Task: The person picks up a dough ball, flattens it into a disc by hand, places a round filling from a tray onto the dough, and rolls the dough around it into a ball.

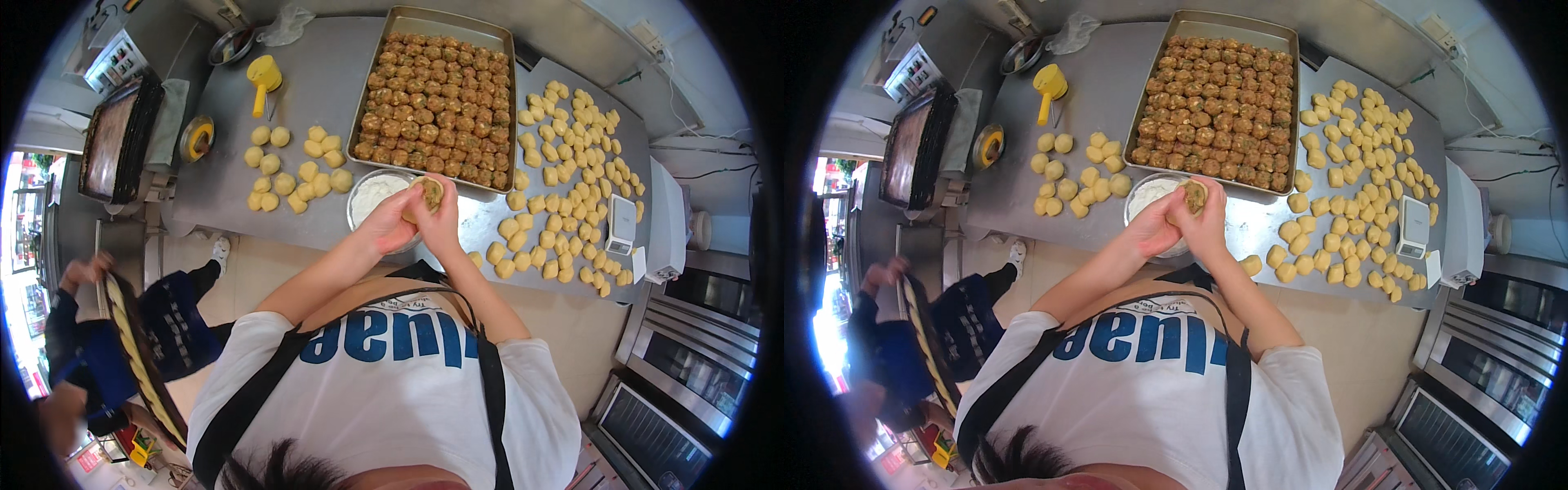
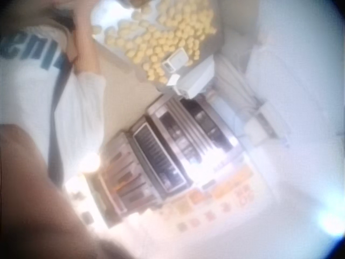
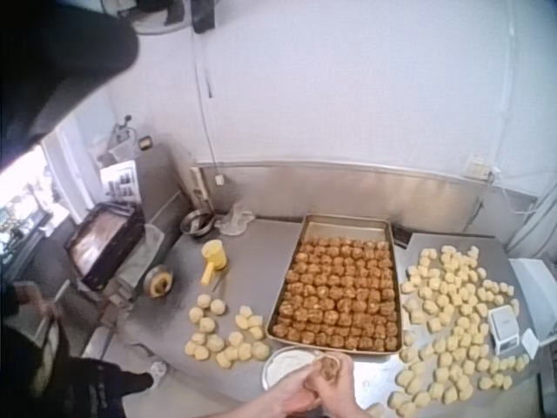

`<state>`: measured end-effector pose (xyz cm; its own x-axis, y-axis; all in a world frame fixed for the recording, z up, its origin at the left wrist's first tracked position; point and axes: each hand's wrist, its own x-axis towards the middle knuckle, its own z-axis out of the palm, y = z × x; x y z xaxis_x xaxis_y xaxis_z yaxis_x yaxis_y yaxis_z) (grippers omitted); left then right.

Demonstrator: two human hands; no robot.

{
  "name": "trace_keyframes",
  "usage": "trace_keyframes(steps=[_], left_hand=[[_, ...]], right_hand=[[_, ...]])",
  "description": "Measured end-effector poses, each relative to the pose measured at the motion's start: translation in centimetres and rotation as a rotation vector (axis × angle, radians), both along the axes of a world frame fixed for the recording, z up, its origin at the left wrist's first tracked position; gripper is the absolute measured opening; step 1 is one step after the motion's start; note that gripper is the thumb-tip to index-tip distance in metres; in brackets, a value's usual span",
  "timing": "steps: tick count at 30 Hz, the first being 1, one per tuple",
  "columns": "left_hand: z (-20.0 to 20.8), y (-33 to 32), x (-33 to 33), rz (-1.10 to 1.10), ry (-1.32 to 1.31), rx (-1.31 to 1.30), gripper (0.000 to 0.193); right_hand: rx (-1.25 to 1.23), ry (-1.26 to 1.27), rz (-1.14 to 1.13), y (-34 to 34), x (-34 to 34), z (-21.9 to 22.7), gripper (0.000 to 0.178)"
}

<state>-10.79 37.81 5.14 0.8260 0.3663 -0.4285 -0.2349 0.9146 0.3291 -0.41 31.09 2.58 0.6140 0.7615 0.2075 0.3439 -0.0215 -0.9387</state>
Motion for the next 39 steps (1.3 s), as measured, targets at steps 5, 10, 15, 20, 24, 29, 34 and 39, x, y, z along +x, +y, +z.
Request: trace_keyframes(steps=[5,10,15,20,24,29,34,39], left_hand=[[2.0,0.4,-1.4,-0.073,-0.086,0.067,0.036],[2.5,0.3,-0.2,0.183,-0.057,0.247,0.033],[4.3,0.2,-2.7,0.118,0.044,0.232,0.034],[5.3,0.4,-1.5,0.239,-0.268,-0.015,0.035],[5.7,1.2,-2.7,0.217,-0.05,0.33,0.037],[6.9,0.1,-2.5,0.195,-0.019,0.321,0.041],[6.2,0.2,-2.3,0.262,0.023,0.476,0.042],[5.1,0.4,-3.8,0.078,0.063,0.532,0.042]], right_hand=[[0.013,0.231,0.398,-0.1,3.1,2.7,0.034],[0.243,-0.045,0.072,2.3,-0.6,4.0,0.029],[0.049,-0.234,0.396,1.7,1.6,5.9,0.022],[0.297,-0.015,0.074,3.7,-0.2,5.1,0.021],[0.321,0.038,0.243,3.6,-1.5,8.2,0.024],[0.281,-0.122,0.307,3.9,-0.5,6.7,0.02],[0.416,-0.047,0.127,4.2,-2.9,8.0,0.021],[0.249,-0.29,0.245,3.6,-2.1,7.9,0.014]])
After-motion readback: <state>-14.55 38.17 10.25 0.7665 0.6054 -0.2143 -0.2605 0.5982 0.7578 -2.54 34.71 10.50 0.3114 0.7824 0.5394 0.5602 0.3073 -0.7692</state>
